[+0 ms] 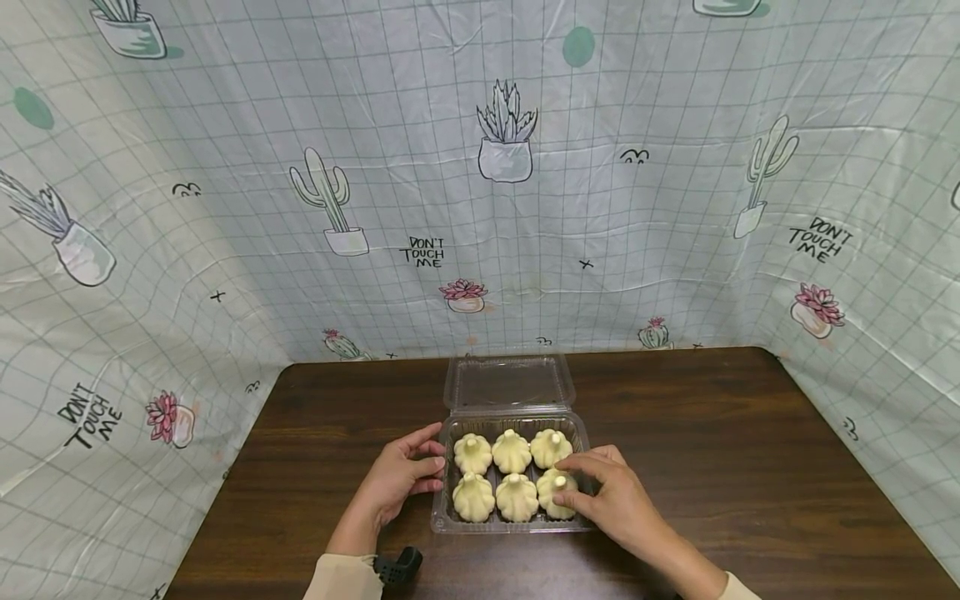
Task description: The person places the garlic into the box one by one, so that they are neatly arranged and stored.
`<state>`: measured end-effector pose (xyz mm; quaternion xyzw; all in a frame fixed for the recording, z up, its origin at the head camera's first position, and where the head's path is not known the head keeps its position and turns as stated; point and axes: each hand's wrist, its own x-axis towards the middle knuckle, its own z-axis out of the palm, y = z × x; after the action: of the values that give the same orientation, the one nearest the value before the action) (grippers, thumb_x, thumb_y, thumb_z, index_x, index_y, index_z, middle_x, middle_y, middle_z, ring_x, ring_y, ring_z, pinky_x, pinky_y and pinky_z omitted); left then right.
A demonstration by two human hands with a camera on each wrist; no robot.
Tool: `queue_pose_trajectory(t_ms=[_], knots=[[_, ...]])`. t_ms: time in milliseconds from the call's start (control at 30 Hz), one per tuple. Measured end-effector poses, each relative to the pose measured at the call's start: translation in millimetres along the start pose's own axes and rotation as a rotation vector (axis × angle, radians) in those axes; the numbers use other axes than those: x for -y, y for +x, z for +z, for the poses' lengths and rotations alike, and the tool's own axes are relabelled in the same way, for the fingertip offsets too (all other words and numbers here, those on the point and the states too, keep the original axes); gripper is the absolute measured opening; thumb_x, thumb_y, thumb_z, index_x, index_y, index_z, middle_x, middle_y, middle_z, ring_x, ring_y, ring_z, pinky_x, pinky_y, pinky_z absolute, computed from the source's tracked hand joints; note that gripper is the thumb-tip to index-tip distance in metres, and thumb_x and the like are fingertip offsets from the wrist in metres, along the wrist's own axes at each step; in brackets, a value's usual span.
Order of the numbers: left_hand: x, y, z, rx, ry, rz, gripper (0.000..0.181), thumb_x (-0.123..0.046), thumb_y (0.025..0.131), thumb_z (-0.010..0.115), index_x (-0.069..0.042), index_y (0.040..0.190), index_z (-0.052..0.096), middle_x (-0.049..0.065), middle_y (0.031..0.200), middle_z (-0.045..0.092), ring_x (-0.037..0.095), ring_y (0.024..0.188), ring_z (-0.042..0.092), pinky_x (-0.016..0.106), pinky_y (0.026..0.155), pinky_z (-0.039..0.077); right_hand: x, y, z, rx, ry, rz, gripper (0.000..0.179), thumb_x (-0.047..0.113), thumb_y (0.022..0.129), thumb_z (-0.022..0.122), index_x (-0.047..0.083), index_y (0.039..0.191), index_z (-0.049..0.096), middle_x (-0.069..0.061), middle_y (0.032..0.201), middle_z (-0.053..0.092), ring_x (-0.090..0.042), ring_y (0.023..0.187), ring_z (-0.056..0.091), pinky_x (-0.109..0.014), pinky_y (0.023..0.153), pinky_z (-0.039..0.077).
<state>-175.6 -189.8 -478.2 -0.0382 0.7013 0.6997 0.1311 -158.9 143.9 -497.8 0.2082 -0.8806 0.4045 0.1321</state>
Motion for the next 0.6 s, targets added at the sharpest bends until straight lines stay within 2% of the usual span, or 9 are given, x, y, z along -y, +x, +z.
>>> queue_pose_trajectory(t_ms=[167,333,467,600], knots=[[-0.1,0.5,0.2,-0.002,-0.002,-0.003,0.063,0.005,0.101,0.063,-0.002,0.161,0.042,0.017,0.124,0.058,0.016,0.085,0.063,0.025,0.069,0.062,0,7.4,-10,0.049,0.125,0.145,0.037,0.023,0.08,0.092,0.016,0.114,0.08,0.002,0.103,0.069,-0.01,0.088,0.056,-0.025,0.073,0.05],[-0.1,0.6,0.0,-0.002,0.001,-0.005,0.063,0.005,0.101,0.063,-0.002,0.161,0.042,0.017,0.124,0.058,0.016,0.086,0.063,0.026,0.069,0.062,-7,19.3,-15,0.029,0.275,0.207,0.037,0.013,0.087,0.086,0.005,0.122,0.076,-0.012,0.107,0.069,-0.006,0.087,0.057,-0.025,0.07,0.054],[0.6,0.4,-0.3,-0.003,0.005,-0.007,0.063,0.005,0.101,0.063,-0.003,0.16,0.043,0.017,0.124,0.059,0.017,0.086,0.063,0.027,0.07,0.062,-17,31.3,-19,0.003,0.311,0.242,0.04,0.009,0.091,0.083,0.004,0.129,0.072,-0.013,0.113,0.067,-0.007,0.091,0.056,-0.024,0.073,0.053],[0.6,0.4,-0.6,-0.001,0.008,-0.006,0.063,0.004,0.101,0.064,-0.003,0.161,0.043,0.017,0.125,0.058,0.017,0.086,0.063,0.027,0.07,0.062,-28,45.6,-23,0.032,0.324,0.318,0.052,0.009,0.092,0.081,0.004,0.141,0.064,-0.017,0.126,0.065,-0.014,0.098,0.057,-0.023,0.076,0.052]])
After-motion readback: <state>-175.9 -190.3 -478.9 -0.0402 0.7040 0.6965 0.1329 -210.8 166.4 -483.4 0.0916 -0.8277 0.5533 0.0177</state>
